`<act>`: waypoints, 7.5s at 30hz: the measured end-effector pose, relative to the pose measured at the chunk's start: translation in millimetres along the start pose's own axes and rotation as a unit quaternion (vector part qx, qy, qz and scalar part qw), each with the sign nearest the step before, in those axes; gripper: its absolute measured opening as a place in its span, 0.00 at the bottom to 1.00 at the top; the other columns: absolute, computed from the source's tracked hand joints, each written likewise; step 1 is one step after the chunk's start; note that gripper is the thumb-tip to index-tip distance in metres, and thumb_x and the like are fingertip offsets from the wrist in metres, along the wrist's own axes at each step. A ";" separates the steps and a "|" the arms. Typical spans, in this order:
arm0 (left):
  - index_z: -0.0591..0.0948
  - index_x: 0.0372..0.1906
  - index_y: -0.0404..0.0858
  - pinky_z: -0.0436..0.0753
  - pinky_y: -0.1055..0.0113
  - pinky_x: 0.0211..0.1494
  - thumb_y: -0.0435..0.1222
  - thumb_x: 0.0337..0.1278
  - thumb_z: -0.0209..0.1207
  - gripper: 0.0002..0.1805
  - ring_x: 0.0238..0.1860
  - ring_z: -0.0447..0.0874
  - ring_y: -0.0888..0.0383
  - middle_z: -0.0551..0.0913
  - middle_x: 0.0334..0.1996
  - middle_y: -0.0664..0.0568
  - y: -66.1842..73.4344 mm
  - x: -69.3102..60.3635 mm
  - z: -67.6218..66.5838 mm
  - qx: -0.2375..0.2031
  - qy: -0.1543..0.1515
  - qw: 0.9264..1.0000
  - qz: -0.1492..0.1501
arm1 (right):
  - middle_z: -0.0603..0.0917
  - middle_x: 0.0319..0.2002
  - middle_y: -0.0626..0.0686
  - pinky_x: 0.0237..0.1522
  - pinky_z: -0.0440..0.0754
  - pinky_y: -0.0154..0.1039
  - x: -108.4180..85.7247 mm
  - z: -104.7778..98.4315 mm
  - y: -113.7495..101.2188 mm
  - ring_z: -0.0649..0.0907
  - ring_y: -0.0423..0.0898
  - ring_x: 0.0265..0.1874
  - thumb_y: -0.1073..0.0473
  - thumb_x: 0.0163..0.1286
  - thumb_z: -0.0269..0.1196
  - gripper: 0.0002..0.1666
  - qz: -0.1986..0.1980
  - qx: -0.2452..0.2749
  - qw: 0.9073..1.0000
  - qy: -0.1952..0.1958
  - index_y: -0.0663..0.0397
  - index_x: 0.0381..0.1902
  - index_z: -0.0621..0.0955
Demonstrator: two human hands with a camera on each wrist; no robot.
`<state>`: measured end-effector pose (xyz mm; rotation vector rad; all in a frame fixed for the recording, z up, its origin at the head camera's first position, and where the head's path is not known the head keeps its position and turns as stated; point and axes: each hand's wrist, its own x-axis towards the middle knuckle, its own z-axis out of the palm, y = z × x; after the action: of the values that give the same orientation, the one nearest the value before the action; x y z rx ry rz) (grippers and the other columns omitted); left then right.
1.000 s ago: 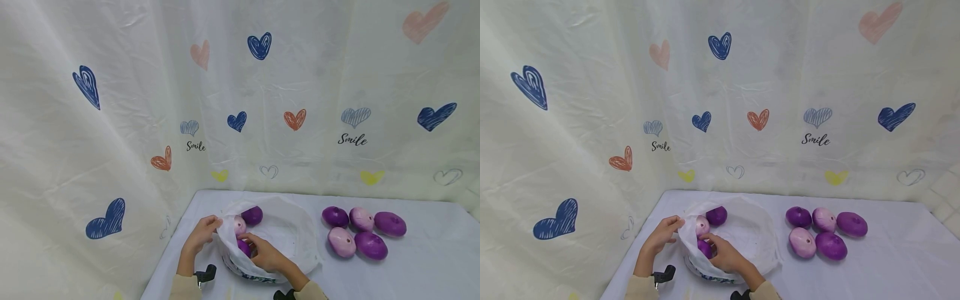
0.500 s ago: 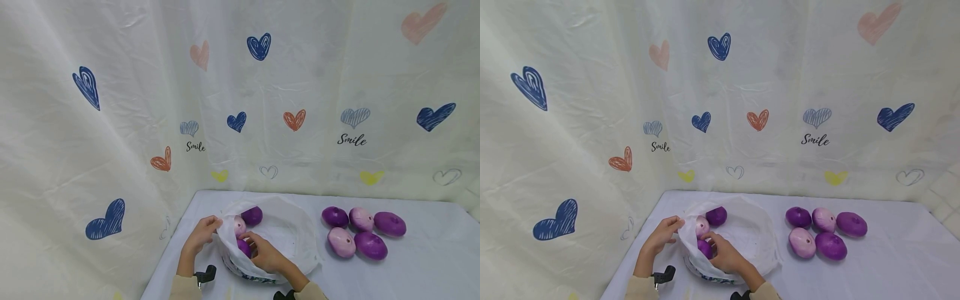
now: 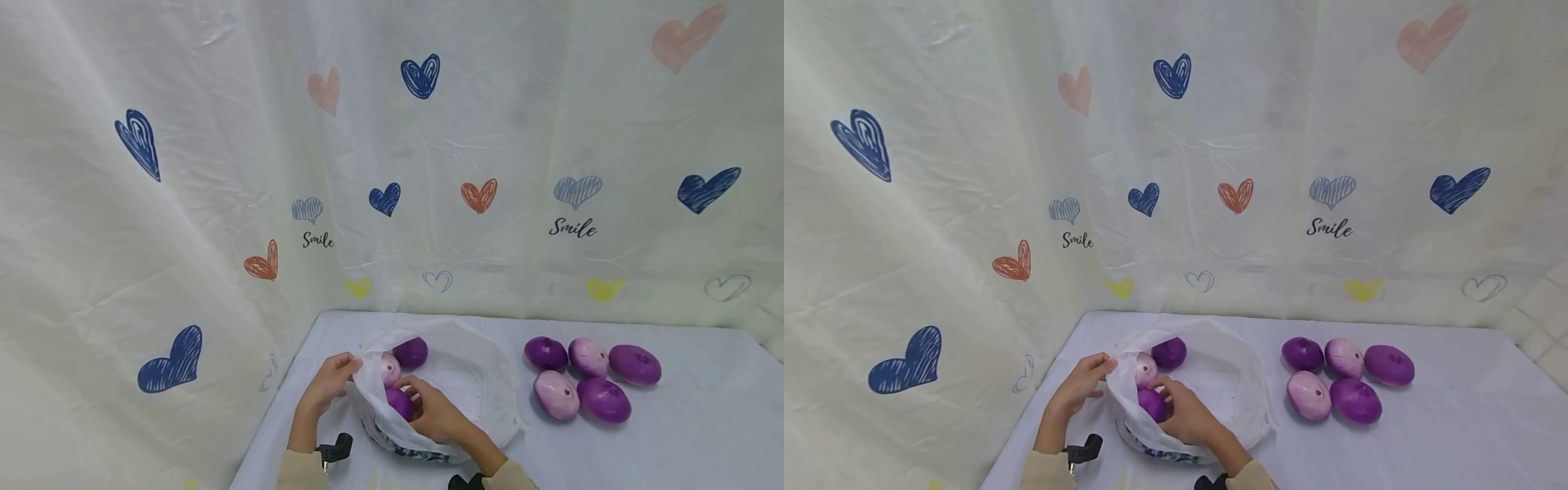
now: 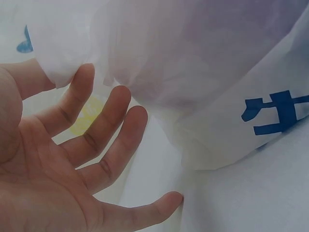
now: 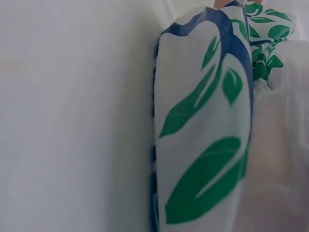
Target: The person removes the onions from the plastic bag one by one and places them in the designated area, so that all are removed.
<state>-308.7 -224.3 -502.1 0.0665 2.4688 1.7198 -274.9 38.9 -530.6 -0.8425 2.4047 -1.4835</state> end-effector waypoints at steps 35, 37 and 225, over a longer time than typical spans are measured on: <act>0.80 0.40 0.38 0.79 0.56 0.43 0.50 0.73 0.57 0.17 0.43 0.76 0.53 0.77 0.36 0.52 1.1 0.0 -1.3 0.007 0.003 1.000 0.001 | 0.76 0.59 0.64 0.50 0.85 0.44 -54.5 -63.7 -2.5 0.83 0.53 0.49 0.59 0.55 0.79 0.45 -0.015 0.023 0.997 0.077 0.53 0.68 0.70; 0.80 0.40 0.38 0.79 0.56 0.43 0.50 0.73 0.57 0.18 0.43 0.77 0.53 0.78 0.37 0.52 0.4 0.2 -1.3 0.009 0.003 1.000 0.001 | 0.76 0.58 0.64 0.50 0.86 0.42 -59.3 -67.4 -0.7 0.84 0.53 0.49 0.58 0.55 0.79 0.46 -0.021 0.016 0.996 0.083 0.52 0.68 0.70; 0.80 0.40 0.39 0.77 0.57 0.44 0.51 0.73 0.57 0.18 0.43 0.78 0.52 0.80 0.38 0.51 -6.1 3.0 -1.4 0.011 0.003 1.000 0.003 | 0.49 0.71 0.84 0.58 0.65 0.78 -260.4 -289.8 121.0 0.59 0.82 0.65 0.30 0.72 0.59 0.64 0.375 -0.046 0.916 0.131 0.67 0.79 0.39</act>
<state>-311.7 -227.4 -507.6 0.0708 2.4946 1.6991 -233.6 444.8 -530.0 0.3007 2.5366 -1.2099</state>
